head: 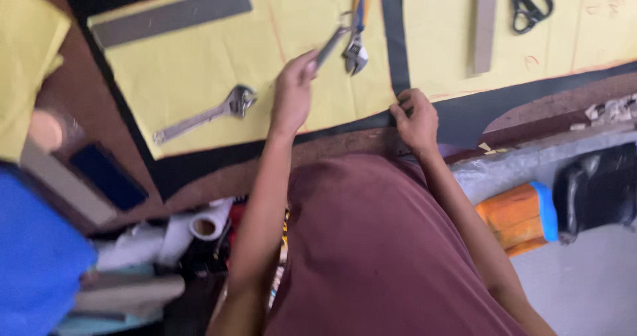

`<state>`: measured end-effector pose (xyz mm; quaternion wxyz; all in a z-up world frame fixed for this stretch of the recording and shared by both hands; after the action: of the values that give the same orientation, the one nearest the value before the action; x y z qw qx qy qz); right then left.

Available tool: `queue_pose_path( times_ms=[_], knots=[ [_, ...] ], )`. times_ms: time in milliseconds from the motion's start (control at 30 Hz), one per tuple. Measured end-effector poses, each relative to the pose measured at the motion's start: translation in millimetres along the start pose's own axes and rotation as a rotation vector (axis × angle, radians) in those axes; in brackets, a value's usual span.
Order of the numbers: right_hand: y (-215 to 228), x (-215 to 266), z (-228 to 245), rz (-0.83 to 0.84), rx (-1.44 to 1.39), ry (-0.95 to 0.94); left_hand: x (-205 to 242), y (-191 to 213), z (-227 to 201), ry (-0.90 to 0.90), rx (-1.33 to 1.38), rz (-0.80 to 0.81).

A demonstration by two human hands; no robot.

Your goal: The person uses yellow templates and wrenches as weights to mark and cut shapes from black material using shears and a marking tool.

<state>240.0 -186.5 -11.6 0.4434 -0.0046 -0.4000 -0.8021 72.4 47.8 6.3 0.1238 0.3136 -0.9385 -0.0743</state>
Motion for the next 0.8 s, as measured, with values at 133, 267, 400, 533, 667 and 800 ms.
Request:
queue_pose_path(
  times_ms=[133, 267, 400, 533, 667, 800],
  knots=[
    [-2, -2, -2, 0.010, 0.036, 0.085, -11, 5, 37, 0.185, 0.587, -0.179],
    [5, -6, 6, 0.075, 0.035, -0.069, -3, -1, 39, 0.373, 0.717, -0.282],
    [8, -6, 12, 0.085, 0.048, -0.109, 19, 12, 17, 0.459, 0.058, -0.193],
    [7, -7, 6, 0.118, 0.032, -0.114, 22, 21, -13, 0.066, -0.653, -0.050],
    [6, -6, -2, 0.084, -0.069, -0.094, 6, 9, -17, -0.382, -0.942, 0.147],
    [6, -4, -6, -0.026, -0.056, -0.036, -1, -3, 1, -0.389, -0.984, 0.309]
  ],
)
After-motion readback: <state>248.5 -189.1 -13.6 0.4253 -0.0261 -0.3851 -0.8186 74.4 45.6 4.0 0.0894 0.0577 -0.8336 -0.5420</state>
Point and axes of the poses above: each hand's wrist, its own x-axis away from the middle knuckle, its own y-axis out of the back of the hand, z = x × y, the point moved 4 cm from there along -x, towards the middle knuckle, and after that the axes turned 11 degrees about z, right-handed, at the moved point
